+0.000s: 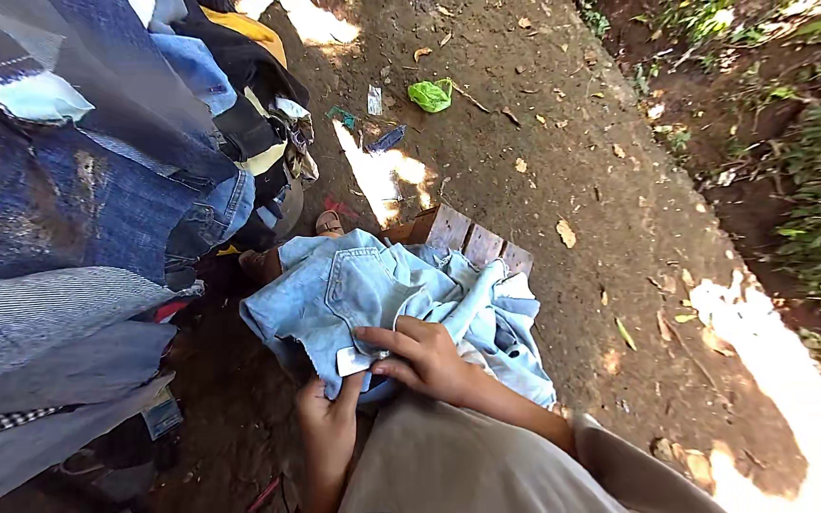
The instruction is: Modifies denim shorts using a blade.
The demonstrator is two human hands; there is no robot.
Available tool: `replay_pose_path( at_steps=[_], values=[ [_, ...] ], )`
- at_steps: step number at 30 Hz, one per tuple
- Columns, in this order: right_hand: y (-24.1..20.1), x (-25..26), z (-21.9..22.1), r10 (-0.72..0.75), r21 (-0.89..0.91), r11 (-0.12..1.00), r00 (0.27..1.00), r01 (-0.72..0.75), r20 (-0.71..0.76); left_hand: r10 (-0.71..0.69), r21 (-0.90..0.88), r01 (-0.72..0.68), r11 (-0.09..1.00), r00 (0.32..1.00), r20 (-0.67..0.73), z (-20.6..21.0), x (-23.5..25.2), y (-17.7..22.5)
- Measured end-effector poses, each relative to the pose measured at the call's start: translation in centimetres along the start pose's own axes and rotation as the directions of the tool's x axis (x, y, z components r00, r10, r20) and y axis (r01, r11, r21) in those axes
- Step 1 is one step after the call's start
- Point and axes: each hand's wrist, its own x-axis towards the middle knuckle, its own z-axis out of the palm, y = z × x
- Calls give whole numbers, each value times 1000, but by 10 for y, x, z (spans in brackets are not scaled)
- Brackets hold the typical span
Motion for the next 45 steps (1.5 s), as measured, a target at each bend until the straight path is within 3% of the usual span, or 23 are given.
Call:
replay_pose_path(
  at_steps=[4, 7, 9, 10, 12, 13, 15, 18, 21, 24, 30, 37, 41, 43, 45],
  values=[
    [2, -3, 8, -2, 6, 1000, 1000, 2, -25, 53, 64, -52, 997, 999, -4, 1, -2, -2],
    [1, 1, 11, 124, 223, 967, 992, -122, 5, 56, 120, -57, 991, 998, 9, 3, 1, -3],
    [-1, 10, -1, 276, 460, 822, 942, -335, 193, 15, 126, -16, 992, 1000, 7, 3, -2, -7],
    [2, 17, -9, 302, 576, 678, 887, -457, 349, -15, 123, 15, 992, 1000, 1, 2, -4, -9],
    [14, 26, -18, 215, 701, 397, 803, -592, 556, -80, 94, 79, 992, 997, 8, 1, -5, -10],
    [18, 28, -19, 175, 715, 330, 784, -616, 595, -101, 81, 100, 992, 995, 15, 0, -4, -9],
    [19, 28, -21, 139, 707, 371, 789, -602, 598, -134, 44, 133, 990, 991, 12, -1, -2, -5],
    [11, 22, -26, 136, 575, 661, 830, -483, 541, -131, -10, 131, 991, 991, -5, 0, 3, 0],
    [1, 11, -25, 126, 331, 902, 903, -276, 411, -88, 6, 88, 996, 996, -26, -1, 4, -2],
    [2, -2, -20, 75, 162, 979, 958, -123, 277, -71, -31, 70, 997, 997, -29, -3, 2, -5],
    [5, -5, -9, 24, 124, 991, 989, -43, 148, 21, 66, -28, 997, 995, 99, -1, -4, -11],
    [7, -9, -4, 20, 102, 994, 999, -24, 42, 13, -29, -11, 1000, 997, 80, -2, -6, -9],
    [8, -5, 7, 36, 224, 974, 999, -42, 33, -5, 17, 4, 1000, 997, 83, 4, -4, -12],
    [4, -2, 0, 140, 431, 884, 982, -183, 130, -8, 10, 7, 1000, 997, 82, 3, -2, -10],
    [1, 5, -10, 249, 647, 654, 919, -392, 305, -37, -12, 39, 999, 995, 93, 1, -1, -10]
  ],
)
